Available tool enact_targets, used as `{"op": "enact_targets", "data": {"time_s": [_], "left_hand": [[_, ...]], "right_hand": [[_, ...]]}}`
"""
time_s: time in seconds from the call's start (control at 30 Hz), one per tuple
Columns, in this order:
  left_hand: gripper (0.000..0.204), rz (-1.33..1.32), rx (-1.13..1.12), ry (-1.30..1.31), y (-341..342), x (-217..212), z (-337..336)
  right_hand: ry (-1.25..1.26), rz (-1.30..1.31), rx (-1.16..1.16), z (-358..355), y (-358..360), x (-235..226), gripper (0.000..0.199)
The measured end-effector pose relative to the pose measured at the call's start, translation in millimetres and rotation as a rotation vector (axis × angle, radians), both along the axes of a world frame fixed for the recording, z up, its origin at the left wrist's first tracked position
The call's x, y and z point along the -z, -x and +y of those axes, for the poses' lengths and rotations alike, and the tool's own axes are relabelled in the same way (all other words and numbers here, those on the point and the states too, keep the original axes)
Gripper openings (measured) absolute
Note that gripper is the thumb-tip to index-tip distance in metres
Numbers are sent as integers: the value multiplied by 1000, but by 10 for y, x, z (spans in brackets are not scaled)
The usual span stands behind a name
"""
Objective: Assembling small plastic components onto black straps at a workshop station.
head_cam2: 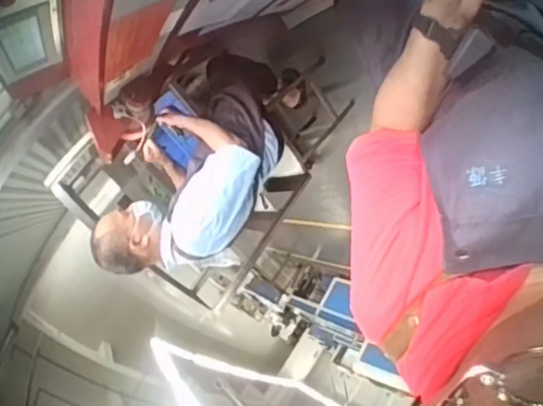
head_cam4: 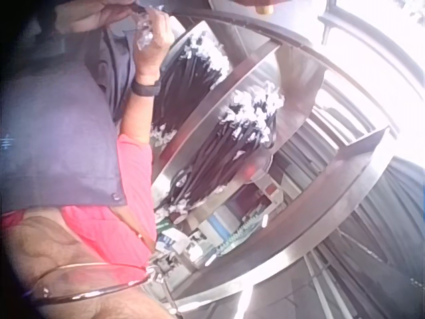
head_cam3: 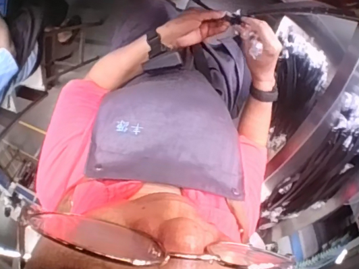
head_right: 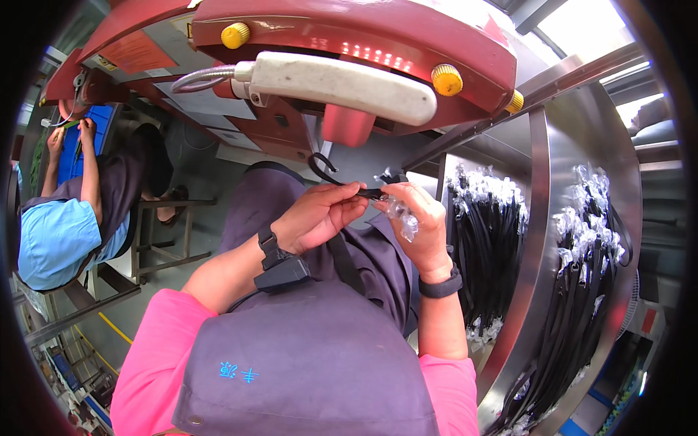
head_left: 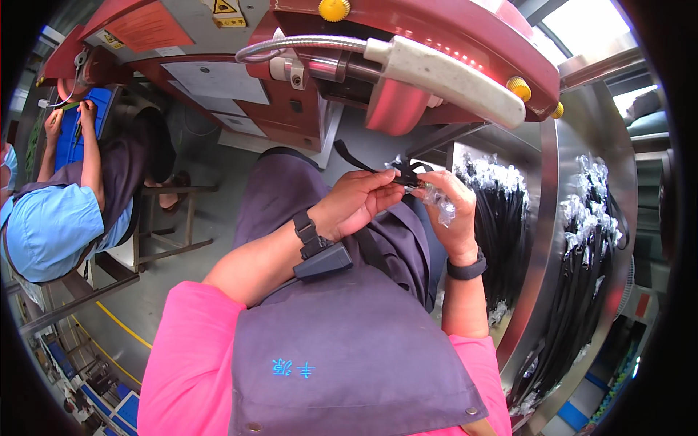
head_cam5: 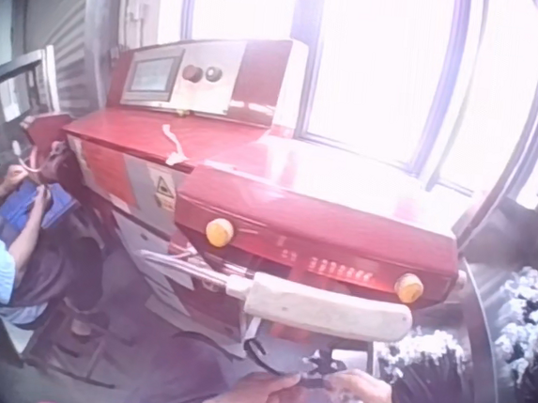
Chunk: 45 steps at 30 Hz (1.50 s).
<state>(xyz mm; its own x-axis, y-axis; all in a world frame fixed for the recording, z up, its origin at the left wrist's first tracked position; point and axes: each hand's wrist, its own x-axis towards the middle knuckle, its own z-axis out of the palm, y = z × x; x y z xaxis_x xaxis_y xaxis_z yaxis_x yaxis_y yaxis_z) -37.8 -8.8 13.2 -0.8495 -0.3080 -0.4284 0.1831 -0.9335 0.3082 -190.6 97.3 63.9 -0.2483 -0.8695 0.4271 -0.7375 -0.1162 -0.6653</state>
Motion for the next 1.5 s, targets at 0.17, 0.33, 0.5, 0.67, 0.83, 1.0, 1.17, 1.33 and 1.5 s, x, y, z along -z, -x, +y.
{"op": "enact_targets", "data": {"time_s": [0.17,0.33,0.5,0.67,0.83,1.0,1.17,1.33,1.5], "left_hand": [[20,13,-120,99,42,69,22],[22,96,-166,184,67,119,58],[21,101,-149,259,28,9,20],[19,100,-206,220,58,10,9],[18,100,-256,152,69,-13,-12],[21,90,-291,133,72,-98,-33],[20,97,-312,113,83,-74,-33],[15,100,-331,95,102,-59,-29],[15,93,-346,94,104,-77,-36]], "right_hand": [[-101,-8,147,-14,-81,9,22],[-181,-225,205,4,-44,60,20],[-147,-607,213,-45,-34,173,13],[-48,-816,162,-176,-67,150,7],[-50,-964,177,-348,-106,121,7],[-31,-1020,177,-443,-134,94,8],[-41,-1028,198,-484,-132,81,10],[-74,-1029,210,-503,-103,90,11],[-93,-1042,224,-530,-101,59,12]]}}
